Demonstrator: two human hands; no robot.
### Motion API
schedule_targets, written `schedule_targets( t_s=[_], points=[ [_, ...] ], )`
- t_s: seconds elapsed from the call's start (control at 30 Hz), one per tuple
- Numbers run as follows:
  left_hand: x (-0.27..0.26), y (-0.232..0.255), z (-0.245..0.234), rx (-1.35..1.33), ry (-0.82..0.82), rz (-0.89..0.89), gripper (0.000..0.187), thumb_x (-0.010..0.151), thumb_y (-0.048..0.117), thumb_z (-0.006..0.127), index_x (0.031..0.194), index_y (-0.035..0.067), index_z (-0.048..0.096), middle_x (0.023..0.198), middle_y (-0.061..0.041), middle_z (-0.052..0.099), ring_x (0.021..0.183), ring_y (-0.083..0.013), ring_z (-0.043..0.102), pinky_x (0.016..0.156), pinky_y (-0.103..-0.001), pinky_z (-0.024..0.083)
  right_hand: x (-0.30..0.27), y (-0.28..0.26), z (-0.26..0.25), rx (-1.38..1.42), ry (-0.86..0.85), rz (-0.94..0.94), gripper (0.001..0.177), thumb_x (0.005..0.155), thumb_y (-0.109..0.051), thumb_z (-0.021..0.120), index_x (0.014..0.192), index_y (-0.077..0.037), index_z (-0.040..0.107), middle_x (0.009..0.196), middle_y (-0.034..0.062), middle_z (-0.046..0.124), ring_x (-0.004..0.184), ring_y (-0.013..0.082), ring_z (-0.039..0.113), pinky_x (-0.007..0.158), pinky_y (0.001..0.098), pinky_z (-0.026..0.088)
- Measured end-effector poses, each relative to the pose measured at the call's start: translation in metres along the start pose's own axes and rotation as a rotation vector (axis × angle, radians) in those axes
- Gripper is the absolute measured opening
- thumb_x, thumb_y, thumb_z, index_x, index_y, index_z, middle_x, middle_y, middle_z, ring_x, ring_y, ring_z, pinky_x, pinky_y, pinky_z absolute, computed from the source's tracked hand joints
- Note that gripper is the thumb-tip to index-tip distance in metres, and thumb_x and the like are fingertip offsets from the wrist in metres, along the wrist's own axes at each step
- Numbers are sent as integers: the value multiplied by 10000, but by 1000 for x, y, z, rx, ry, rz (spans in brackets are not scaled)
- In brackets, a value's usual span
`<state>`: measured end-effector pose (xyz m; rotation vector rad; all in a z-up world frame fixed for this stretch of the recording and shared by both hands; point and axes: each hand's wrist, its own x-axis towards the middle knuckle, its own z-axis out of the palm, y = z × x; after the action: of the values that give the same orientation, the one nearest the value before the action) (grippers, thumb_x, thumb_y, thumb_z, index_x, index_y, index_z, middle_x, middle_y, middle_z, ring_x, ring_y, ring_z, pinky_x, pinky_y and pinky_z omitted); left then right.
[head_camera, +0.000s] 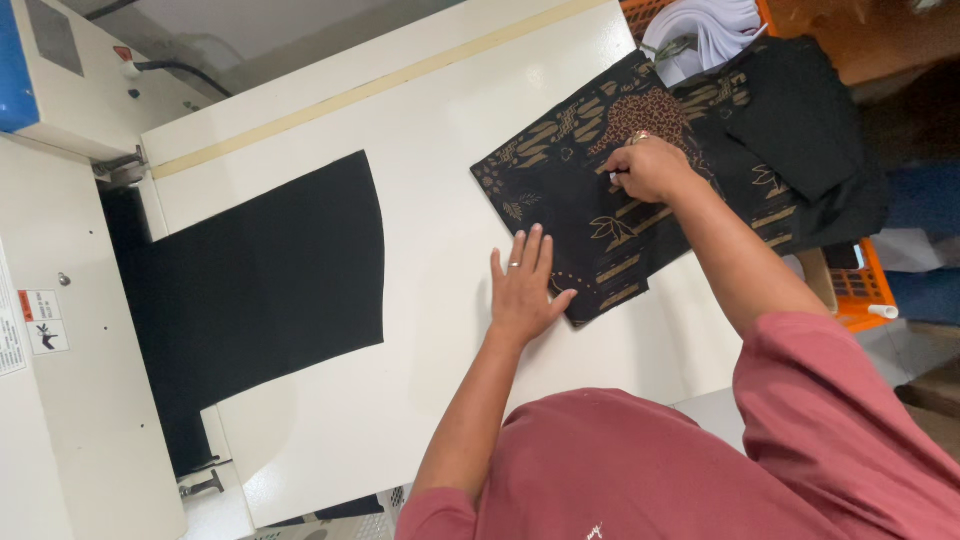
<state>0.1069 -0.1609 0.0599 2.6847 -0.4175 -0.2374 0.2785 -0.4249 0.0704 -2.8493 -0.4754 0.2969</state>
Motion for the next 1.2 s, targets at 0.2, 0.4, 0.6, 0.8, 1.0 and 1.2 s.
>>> schedule_targets(
  t_s=[0.2,0.4,0.6,0.8,1.0,1.2],
  points=[
    [18,2,-1,126,-202,-62,945,859,654,596,1581,153,247,1683,-40,150,1538,-228,128,1200,-630,84,6,3,-2,-105,-148,26,135,858,-210,707,949,-231,804,997,36,738,1045,279,668,878,418,544],
    [13,-4,9,122,-187,-68,949,862,674,580,1591,172,235,1684,-27,147,1539,-213,121,1199,-632,87,5,-5,-1,-96,-125,35,183,835,-238,732,1012,-227,777,976,63,713,993,314,654,834,450,526],
    [7,-4,7,125,-200,-79,949,862,676,576,1592,180,228,1688,-25,140,1544,-209,115,1200,-632,91,-1,-11,0,-20,-70,-54,161,834,-111,701,983,-164,734,982,61,709,1033,299,656,873,426,523],
    [-1,-7,10,114,-192,-84,956,857,683,573,1594,181,228,1687,-21,135,1542,-205,110,1198,-637,90,0,-19,6,83,-104,2,294,808,-5,676,1073,-117,615,978,44,699,1000,299,666,831,441,519],
    [-6,-10,13,104,-181,-93,946,865,690,563,1594,190,226,1690,-14,134,1547,-198,102,1203,-639,86,9,-25,3,69,-190,-18,404,786,-56,756,1145,-108,578,935,53,676,957,289,663,804,421,525],
    [-8,-13,15,101,-167,-86,942,857,683,567,1588,191,233,1683,-16,133,1536,-204,111,1193,-643,87,3,-30,0,28,-134,-61,420,781,-80,775,1166,-124,615,981,45,684,1006,294,647,828,427,513]
  ],
)
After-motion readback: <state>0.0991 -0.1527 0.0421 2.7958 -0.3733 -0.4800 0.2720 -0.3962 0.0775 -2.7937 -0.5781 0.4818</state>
